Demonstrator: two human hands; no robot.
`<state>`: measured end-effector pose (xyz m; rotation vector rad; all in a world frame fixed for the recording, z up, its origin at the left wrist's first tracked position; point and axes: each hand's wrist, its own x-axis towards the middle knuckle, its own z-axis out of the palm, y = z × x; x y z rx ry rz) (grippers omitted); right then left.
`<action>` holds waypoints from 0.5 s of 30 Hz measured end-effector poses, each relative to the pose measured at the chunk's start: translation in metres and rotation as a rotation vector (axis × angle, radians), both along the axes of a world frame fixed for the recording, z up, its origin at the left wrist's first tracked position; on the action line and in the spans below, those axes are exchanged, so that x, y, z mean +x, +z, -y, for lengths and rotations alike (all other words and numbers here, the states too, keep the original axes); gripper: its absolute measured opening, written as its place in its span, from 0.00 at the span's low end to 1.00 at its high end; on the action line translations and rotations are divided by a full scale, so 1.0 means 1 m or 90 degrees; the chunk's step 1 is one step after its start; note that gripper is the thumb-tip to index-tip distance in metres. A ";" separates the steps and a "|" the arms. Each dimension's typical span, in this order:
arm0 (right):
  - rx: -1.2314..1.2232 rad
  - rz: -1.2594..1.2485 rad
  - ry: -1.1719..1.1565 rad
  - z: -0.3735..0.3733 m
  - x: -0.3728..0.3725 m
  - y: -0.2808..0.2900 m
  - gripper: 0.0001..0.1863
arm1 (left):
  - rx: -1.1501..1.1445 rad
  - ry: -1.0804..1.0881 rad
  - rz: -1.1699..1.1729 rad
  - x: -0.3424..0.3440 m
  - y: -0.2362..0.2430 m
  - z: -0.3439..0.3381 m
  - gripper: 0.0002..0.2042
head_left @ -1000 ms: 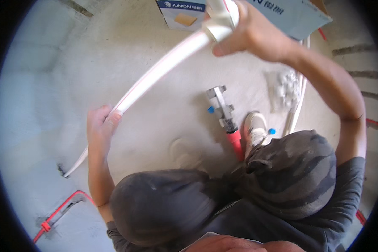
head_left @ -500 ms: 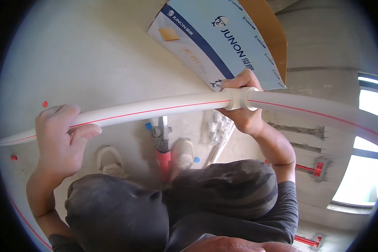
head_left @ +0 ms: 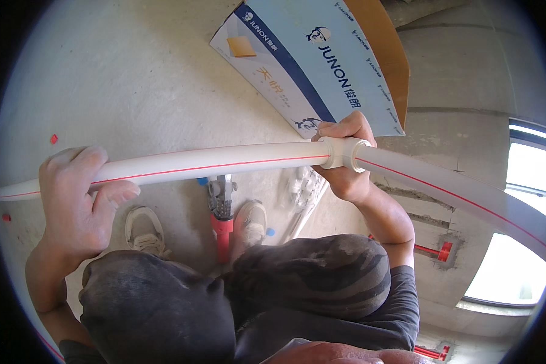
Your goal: The person is installing white plastic pipes in a room under construction. They use a red pipe cutter to cut the pipes to length and then connect them using white elbow fittings. The person works on the floor, assembling sections of the pipe system.
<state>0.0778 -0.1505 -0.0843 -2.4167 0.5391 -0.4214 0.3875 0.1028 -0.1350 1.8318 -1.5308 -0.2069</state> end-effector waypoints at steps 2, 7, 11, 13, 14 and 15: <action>-0.013 0.002 0.010 0.000 0.000 0.000 0.26 | -0.008 -0.005 0.000 0.000 0.000 0.000 0.19; 0.033 0.057 0.016 0.000 0.000 -0.006 0.22 | -0.014 0.005 -0.018 -0.004 -0.002 0.001 0.18; 0.069 0.067 0.014 0.000 -0.002 -0.010 0.21 | -0.011 -0.001 -0.014 -0.003 -0.002 0.001 0.17; 0.066 0.056 0.022 0.003 -0.002 -0.011 0.23 | -0.011 0.001 -0.012 -0.003 -0.001 0.001 0.17; 0.057 0.042 0.024 0.005 -0.003 -0.011 0.25 | -0.010 0.002 -0.012 -0.003 -0.002 0.001 0.17; 0.049 0.030 0.025 0.006 -0.004 -0.013 0.27 | -0.003 0.002 0.002 -0.002 -0.002 0.002 0.17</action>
